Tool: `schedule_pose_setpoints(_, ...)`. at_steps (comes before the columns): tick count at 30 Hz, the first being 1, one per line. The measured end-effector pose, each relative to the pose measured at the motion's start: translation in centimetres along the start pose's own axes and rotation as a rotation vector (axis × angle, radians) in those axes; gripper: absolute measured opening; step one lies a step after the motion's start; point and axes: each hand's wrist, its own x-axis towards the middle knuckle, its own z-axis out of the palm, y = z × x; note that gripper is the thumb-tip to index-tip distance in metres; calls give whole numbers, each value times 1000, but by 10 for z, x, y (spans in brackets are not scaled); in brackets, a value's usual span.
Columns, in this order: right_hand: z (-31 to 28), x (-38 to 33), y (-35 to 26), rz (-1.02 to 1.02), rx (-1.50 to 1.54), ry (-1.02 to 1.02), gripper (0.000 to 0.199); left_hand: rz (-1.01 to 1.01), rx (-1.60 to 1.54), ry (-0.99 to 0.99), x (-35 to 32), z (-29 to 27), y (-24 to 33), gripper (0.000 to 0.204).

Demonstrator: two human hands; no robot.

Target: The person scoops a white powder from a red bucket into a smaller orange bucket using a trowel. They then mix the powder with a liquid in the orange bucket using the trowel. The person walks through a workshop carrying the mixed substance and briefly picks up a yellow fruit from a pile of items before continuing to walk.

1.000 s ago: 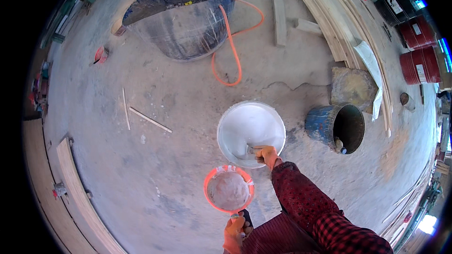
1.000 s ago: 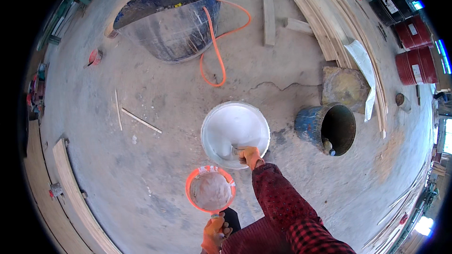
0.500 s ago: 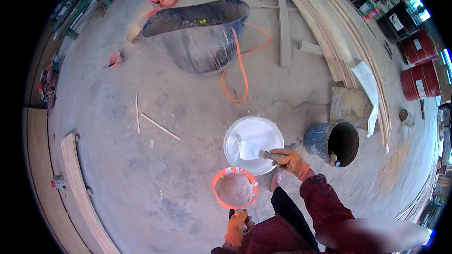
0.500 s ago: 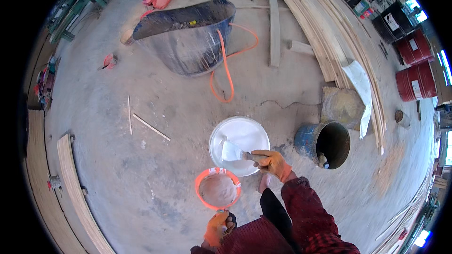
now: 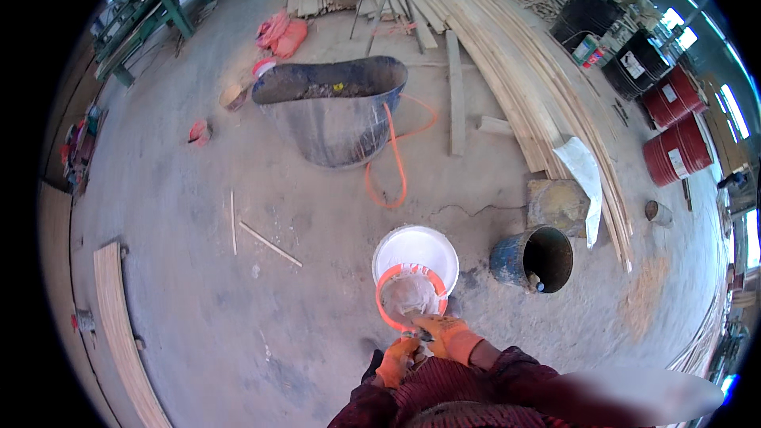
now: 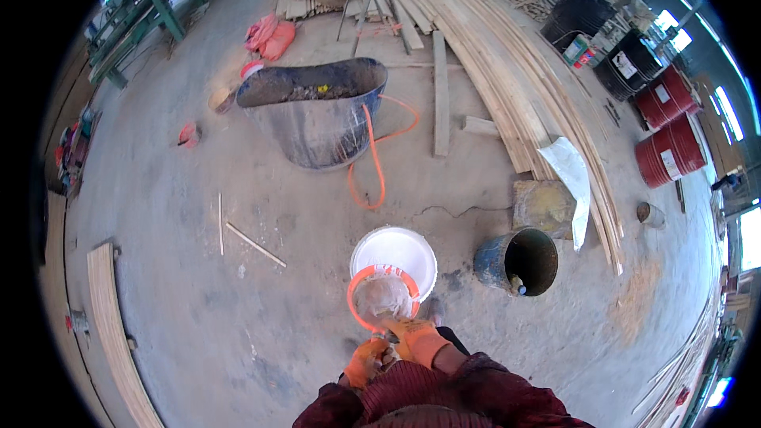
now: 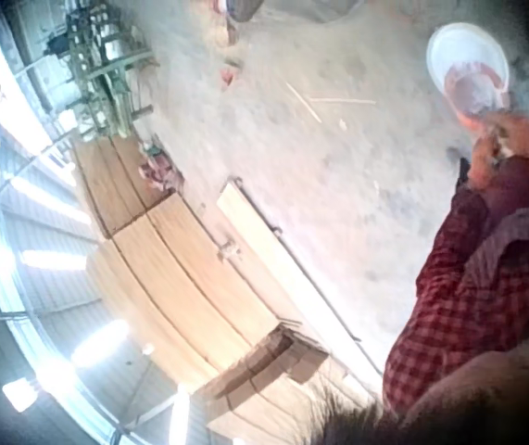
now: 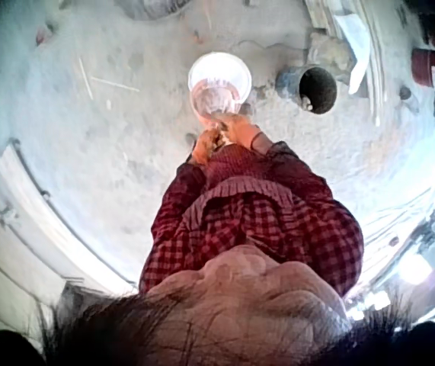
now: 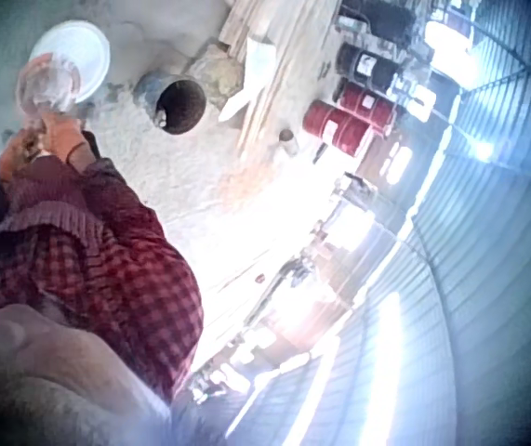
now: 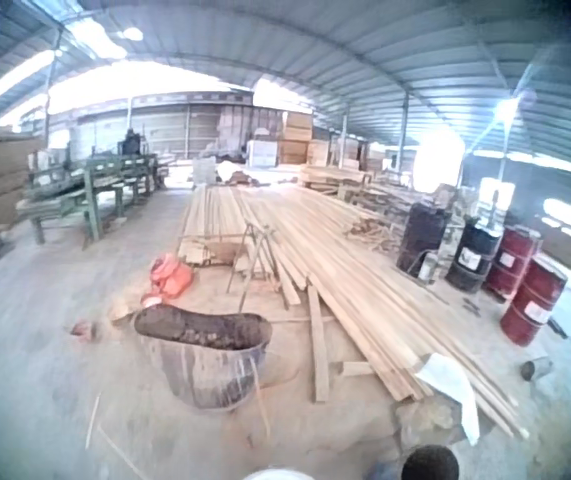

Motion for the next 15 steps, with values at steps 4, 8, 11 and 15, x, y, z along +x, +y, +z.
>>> schedule_pose_setpoints(4, -36, -42, -33, -180, 188, 221, 57, 134, 18, -464, -35, -64, 15, 29)
schedule_pose_setpoints(8, -49, -69, -60, 6, 329, 372, 49, 54, 141, -309, -101, -77, 66, 45)
schedule_pose_setpoints(11, -25, -82, -42, 52, 549, 499, 48, 171, 169, -359, -158, -72, 107, 44)
schedule_pose_setpoints(15, -2, -88, -33, 217, 260, 454, 37, 438, 265, -486, -201, -125, 139, 58)
